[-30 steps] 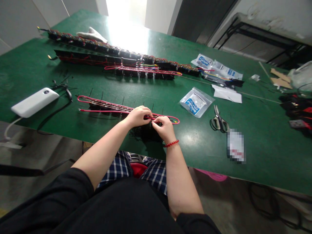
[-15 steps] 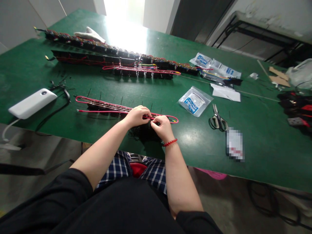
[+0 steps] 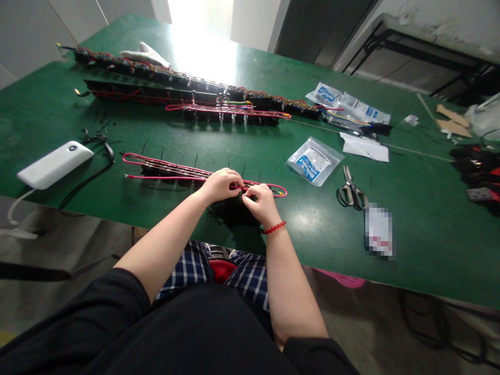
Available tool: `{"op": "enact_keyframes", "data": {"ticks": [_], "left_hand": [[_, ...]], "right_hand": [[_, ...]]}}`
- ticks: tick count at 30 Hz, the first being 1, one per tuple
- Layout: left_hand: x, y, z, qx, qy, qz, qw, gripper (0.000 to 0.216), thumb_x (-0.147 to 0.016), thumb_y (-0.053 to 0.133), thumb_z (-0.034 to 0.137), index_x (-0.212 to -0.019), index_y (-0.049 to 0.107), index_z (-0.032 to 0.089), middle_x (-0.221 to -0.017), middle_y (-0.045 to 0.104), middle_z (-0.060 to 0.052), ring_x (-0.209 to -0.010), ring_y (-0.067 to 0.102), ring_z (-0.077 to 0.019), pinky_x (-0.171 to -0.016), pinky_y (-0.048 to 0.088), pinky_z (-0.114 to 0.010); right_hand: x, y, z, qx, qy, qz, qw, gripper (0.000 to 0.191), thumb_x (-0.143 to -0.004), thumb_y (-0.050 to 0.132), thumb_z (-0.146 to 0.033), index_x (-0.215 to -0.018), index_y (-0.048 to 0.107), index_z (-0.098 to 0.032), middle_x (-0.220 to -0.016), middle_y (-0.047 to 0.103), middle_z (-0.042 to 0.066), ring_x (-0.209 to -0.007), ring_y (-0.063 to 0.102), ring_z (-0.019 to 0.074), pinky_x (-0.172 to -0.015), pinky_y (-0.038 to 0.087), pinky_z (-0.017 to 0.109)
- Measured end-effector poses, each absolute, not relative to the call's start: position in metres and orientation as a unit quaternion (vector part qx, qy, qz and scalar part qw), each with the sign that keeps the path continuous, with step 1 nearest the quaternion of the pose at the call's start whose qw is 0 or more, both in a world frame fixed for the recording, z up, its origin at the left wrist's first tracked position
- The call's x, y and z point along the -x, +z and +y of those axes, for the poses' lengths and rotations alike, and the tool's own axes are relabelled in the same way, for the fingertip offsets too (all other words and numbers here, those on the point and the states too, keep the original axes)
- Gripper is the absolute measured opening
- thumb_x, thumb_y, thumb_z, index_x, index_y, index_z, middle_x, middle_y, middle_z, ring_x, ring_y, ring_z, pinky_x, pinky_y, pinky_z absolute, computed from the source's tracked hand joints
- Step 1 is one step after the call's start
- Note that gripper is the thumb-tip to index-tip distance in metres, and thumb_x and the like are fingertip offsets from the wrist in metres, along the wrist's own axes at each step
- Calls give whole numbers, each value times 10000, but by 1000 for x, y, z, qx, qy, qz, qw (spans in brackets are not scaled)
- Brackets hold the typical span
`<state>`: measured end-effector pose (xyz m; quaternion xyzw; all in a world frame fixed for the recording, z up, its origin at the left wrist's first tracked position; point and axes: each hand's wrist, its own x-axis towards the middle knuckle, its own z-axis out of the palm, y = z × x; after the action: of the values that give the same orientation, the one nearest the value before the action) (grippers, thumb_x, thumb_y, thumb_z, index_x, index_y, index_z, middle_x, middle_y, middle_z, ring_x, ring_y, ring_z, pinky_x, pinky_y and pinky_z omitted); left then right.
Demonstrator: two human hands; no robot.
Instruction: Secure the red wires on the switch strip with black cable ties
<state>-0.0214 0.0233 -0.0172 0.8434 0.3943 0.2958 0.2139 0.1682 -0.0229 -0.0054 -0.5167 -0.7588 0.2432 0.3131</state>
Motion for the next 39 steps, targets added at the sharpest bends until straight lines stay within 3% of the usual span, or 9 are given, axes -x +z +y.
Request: {"op": "enact_keyframes", "data": {"ticks": [13, 20, 22, 25, 27, 31, 39], "left_hand": [[22, -19, 24, -844, 294, 395, 213, 130, -777, 706, 168, -873, 773, 226, -983, 780, -29, -967, 707, -210, -950, 516, -375], [22, -19, 25, -848, 290, 394, 205, 121, -793, 706, 179, -877, 772, 235, -994, 778, -21, -968, 705, -204, -947, 523, -372], [22, -19, 24, -848, 293, 393, 202, 126, -789, 709, 170, -877, 773, 232, -995, 778, -23, -964, 705, -204, -946, 527, -372], [22, -18, 23, -849, 297, 390, 197, 118, -798, 709, 173, -880, 773, 230, -998, 777, -25, -964, 702, -204, -947, 529, -374], [22, -18, 23, -849, 297, 392, 195, 114, -807, 703, 178, -880, 772, 232, -1002, 777, -22, -963, 700, -202, -948, 529, -375], [22, -17, 21, -848, 288, 402, 192, 114, -812, 700, 186, -884, 768, 240, -1013, 777, -13, -959, 696, -200, -946, 527, -376], [22, -21, 20, -852, 275, 410, 173, 115, -816, 682, 212, -909, 741, 243, -1036, 760, -13, -970, 672, -211, -935, 524, -388]], "right_hand": [[-167, -2, -22, 528, 252, -752, 303, 211, -778, 647, -159, -593, 588, -240, -683, 683, 10, -775, 563, 221, -833, 448, 395], [-183, -2, -28, 489, 321, -726, 360, 102, -864, 676, -314, -804, 707, -237, -854, 738, 23, -837, 643, 213, -824, 509, 381], [-192, -3, -30, 511, 293, -704, 396, 116, -888, 637, -315, -839, 705, -234, -881, 737, 31, -827, 650, 211, -806, 522, 376], [-208, -9, -29, 565, 159, -697, 412, 100, -880, 637, -307, -875, 707, -235, -940, 741, 57, -946, 643, 255, -926, 497, 442], [-217, -16, -25, 581, 101, -710, 385, 194, -841, 700, -358, -990, 713, -234, -1067, 741, 83, -1066, 619, 300, -999, 460, 498], [-228, -33, -17, 578, 122, -727, 350, 433, -808, 741, -491, -1149, 684, -230, -1178, 724, 109, -1119, 615, 320, -1018, 460, 518], [-234, -41, -14, 560, 188, -709, 386, 374, -839, 714, -484, -1120, 712, -238, -1150, 735, 97, -1114, 634, 295, -1029, 488, 501]]}}
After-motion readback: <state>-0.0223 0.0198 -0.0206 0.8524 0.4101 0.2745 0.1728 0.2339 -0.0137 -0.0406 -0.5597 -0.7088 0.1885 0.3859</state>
